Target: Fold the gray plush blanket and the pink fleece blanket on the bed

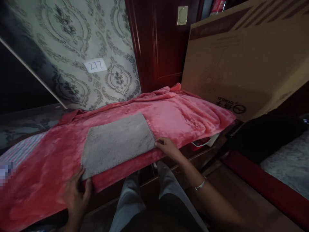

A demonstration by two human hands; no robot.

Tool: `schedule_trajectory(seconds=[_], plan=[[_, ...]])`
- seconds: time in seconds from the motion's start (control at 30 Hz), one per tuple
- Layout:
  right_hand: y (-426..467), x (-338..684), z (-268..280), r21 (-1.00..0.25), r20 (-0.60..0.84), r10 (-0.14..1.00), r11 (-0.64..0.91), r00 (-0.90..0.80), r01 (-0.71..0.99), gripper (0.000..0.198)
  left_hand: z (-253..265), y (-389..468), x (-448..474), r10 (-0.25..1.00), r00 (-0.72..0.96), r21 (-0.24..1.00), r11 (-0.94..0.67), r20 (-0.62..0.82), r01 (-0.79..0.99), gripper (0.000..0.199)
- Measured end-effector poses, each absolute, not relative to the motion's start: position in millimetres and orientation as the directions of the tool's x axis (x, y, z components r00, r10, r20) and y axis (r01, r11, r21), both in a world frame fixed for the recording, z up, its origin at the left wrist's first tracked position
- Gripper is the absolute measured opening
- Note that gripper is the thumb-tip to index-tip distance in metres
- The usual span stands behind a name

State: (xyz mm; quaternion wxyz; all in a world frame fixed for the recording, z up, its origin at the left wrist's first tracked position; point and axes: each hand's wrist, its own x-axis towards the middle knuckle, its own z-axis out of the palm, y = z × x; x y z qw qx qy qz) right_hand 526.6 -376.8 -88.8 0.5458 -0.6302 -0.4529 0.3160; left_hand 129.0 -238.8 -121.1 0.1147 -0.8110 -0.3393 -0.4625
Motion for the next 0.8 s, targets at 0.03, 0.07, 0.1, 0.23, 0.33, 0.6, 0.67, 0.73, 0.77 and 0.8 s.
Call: schedule_trajectory(seconds=[0.03, 0.07, 0.1, 0.23, 0.33, 0.6, 0.67, 0.73, 0.77, 0.8], plan=[[-376.3, 527.7, -85.7, -0.983, 0.086, 0.926, 0.019, 0.368, 0.181, 0.025, -121.3, -238.8, 128.9, 0.446, 0.344, 0.125, -0.741, 0.827, 0.66, 0.036], [-376.3, 527.8, -82.8, -0.99, 0.079, 0.934, 0.032, 0.348, 0.137, 0.027, -121.5, -239.0, 129.0, 0.447, 0.345, 0.123, -0.738, 0.825, 0.663, 0.036], [-376.7, 527.2, -80.4, -0.994, 0.076, 0.941, 0.047, 0.329, 0.094, 0.03, -121.4, -239.4, 129.2, 0.45, 0.344, 0.125, -0.736, 0.824, 0.665, 0.037], [-378.6, 522.9, -77.5, -0.994, 0.108, 0.964, 0.105, 0.244, 0.027, 0.039, -120.2, -241.1, 130.5, 0.456, 0.348, 0.129, -0.738, 0.819, 0.662, 0.037], [-377.2, 521.2, -79.1, -0.996, 0.086, 0.97, 0.08, 0.228, 0.033, 0.039, -119.8, -241.3, 130.8, 0.455, 0.347, 0.13, -0.738, 0.82, 0.662, 0.037], [-374.1, 508.7, -89.2, -0.993, 0.12, 0.918, 0.11, 0.377, 0.049, 0.029, -122.3, -238.2, 127.8, 0.454, 0.362, 0.114, -0.736, 0.814, 0.667, 0.038], [-376.9, 506.5, -93.1, -0.994, 0.106, 0.917, 0.094, 0.385, 0.051, 0.03, -122.7, -238.2, 127.7, 0.446, 0.366, 0.112, -0.744, 0.817, 0.658, 0.038], [-379.2, 506.3, -94.6, -0.997, 0.081, 0.925, 0.068, 0.372, 0.048, 0.031, -123.1, -238.6, 128.0, 0.449, 0.364, 0.119, -0.747, 0.816, 0.654, 0.038], [-379.7, 506.8, -94.3, -0.997, 0.073, 0.928, 0.06, 0.365, 0.046, 0.032, -123.3, -238.8, 128.1, 0.454, 0.361, 0.125, -0.745, 0.814, 0.655, 0.038], [-379.6, 507.3, -93.4, -0.997, 0.073, 0.93, 0.061, 0.361, 0.046, 0.032, -123.4, -239.1, 128.3, 0.461, 0.358, 0.131, -0.741, 0.812, 0.658, 0.037]])
